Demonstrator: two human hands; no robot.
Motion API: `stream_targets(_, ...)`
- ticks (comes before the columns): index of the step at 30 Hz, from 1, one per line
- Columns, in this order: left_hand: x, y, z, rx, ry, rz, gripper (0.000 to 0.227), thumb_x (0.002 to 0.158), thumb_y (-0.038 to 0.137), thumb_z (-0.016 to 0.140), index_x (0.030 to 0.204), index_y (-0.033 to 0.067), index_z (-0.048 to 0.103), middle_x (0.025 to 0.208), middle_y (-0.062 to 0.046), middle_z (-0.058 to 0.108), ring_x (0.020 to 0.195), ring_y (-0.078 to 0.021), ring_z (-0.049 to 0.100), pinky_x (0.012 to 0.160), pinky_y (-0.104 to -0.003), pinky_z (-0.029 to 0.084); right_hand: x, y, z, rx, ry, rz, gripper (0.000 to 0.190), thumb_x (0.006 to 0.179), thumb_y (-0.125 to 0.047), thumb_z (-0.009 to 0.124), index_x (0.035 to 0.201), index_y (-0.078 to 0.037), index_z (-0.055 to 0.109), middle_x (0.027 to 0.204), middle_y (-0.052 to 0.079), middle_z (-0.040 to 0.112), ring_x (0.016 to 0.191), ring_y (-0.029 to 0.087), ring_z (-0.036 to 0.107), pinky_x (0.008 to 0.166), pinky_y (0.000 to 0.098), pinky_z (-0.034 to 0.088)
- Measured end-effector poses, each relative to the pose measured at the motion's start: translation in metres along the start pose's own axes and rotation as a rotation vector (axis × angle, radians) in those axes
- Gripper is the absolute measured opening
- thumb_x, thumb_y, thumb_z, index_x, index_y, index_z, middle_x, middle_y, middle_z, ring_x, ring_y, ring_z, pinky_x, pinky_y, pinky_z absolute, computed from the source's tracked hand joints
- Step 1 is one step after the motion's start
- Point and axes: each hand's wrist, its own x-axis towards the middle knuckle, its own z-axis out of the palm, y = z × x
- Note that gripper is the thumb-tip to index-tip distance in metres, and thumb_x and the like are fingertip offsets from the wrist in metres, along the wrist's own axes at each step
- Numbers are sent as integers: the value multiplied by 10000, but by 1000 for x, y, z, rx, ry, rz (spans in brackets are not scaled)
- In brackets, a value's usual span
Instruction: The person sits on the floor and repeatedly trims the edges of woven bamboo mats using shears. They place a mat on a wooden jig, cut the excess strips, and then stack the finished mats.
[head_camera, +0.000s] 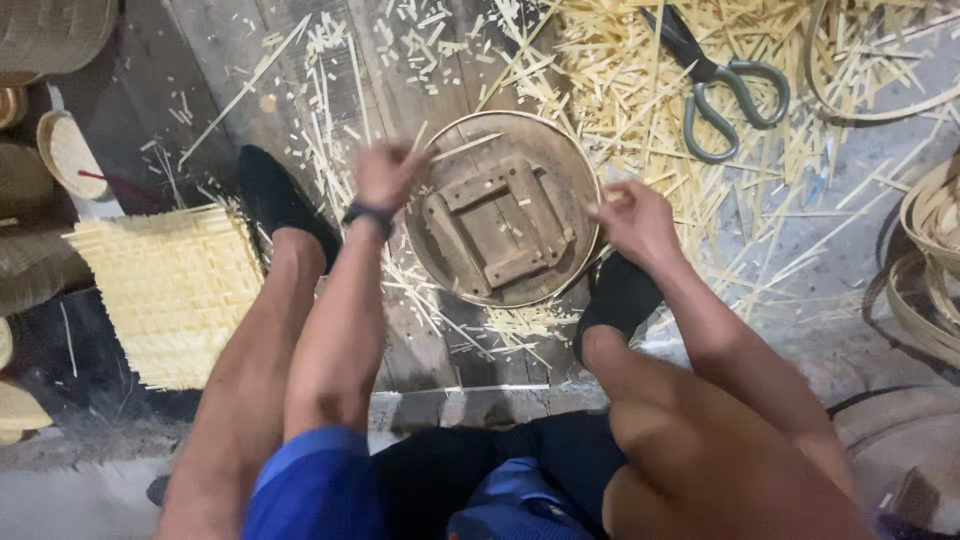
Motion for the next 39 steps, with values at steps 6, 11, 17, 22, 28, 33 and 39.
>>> stream_targets(6, -34, -105, 13, -524, -55, -432, 156, 821, 164, 870, 869, 47, 779, 692, -12, 700, 501, -84, 555, 439, -255, 413, -8, 33, 14, 278, -59, 261, 209, 909, -42, 743, 1075, 73, 691, 887, 105, 731, 746, 190, 718, 627, 289, 612)
stream_targets(11, -54, -97, 50, -507, 195, -364, 258, 865, 241, 866, 899, -6, 800, 742, -61, 727, 548, -105, 590, 482, -269, 471, 29, 12, -3, 55, 58, 8, 193, 991, -29, 790, 1161, 58, 761, 913, 108, 692, 777, 160, 637, 662, 279, 549)
stream_targets(17, -161, -62, 107, -877, -67, -652, 328, 890, 180, 788, 1068, -66, 663, 947, -182, 734, 703, -223, 749, 635, -335, 624, 19, 12, -9, 357, -115, 408, 231, 860, -8, 712, 1071, 38, 629, 837, 108, 732, 683, 177, 737, 607, 304, 642)
stream_targets(22, -179, -70, 137, -1057, -13, -567, 213, 901, 75, 775, 932, -112, 678, 815, -171, 747, 684, -210, 738, 615, -297, 624, 10, 39, 10, 410, -6, 248, 151, 922, -22, 744, 939, 36, 605, 807, 94, 667, 671, 177, 686, 589, 335, 646)
stream_targets(28, -174, -62, 136, -1174, 21, -550, 270, 883, 111, 808, 961, -73, 627, 818, -171, 700, 620, -214, 681, 555, -313, 599, -3, -1, 5, 111, 70, 199, 172, 921, -77, 763, 976, 41, 651, 837, 119, 691, 698, 196, 682, 602, 340, 574)
stream_targets(33, -182, -13, 69, -985, 49, -537, 253, 849, 175, 793, 1003, 31, 654, 862, -84, 746, 708, -163, 716, 650, -266, 613, -34, -106, 14, -343, 143, -449, 425, 928, -174, 775, 1257, 40, 613, 1170, 219, 609, 1039, 265, 641, 903, 415, 574)
stream_targets(39, -226, 65, -3, -342, 512, 416, 360, 892, 237, 846, 1150, 81, 649, 1108, -172, 651, 1017, -251, 665, 879, -331, 607, -55, -177, 47, 292, -431, -226, 607, 934, -263, 697, 1378, 19, 392, 1259, 153, 598, 1155, 268, 624, 1007, 428, 542)
